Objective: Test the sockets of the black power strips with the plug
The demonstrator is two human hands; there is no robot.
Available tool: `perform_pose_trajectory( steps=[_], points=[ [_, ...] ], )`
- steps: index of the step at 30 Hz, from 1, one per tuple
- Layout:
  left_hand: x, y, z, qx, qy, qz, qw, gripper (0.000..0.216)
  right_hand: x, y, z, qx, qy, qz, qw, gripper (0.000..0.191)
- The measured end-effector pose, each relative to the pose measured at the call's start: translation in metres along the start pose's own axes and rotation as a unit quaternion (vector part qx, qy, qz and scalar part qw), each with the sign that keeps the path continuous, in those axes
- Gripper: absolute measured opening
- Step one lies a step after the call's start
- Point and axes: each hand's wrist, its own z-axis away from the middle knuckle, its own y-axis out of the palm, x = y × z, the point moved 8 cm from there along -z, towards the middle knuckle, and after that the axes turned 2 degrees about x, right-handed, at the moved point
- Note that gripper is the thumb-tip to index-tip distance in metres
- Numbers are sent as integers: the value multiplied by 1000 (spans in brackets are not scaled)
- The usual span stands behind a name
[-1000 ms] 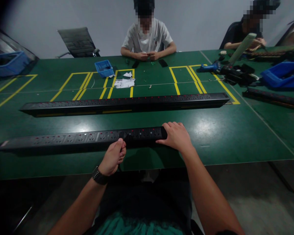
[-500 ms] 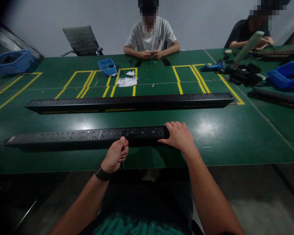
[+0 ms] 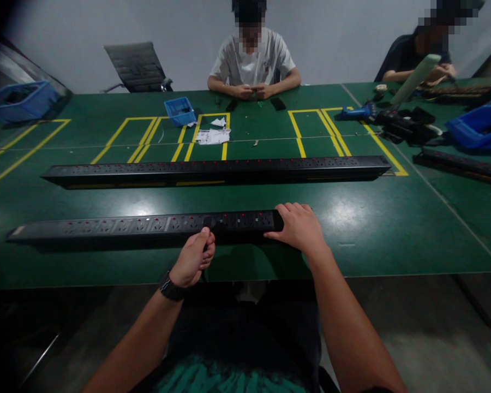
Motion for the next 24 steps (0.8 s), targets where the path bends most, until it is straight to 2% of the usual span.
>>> perform_pose_trajectory(
  steps=[9, 11, 14, 18, 21, 24],
  points=[
    [-5, 2, 3, 11, -12, 49, 999, 50, -2, 3, -1, 3, 0, 7, 1000, 62],
    [-15, -5, 11, 2, 4, 66, 998, 50, -3, 3, -2, 5, 0, 8, 1000, 62],
    [-31, -27, 23, -27, 37, 75, 996, 49, -3, 2, -2, 5, -1, 1, 1000, 62],
    [-31, -53, 27, -49, 19, 78, 996, 48, -3, 3, -2, 1, -1, -3, 1000, 62],
    [-22, -58, 20, -48, -1, 60, 997, 49, -3, 4, -2, 1, -2, -1, 1000, 62],
    [-16, -54, 13, -46, 0, 34, 998, 49, -3, 4, -1, 2, -1, 1, 1000, 61]
  ],
)
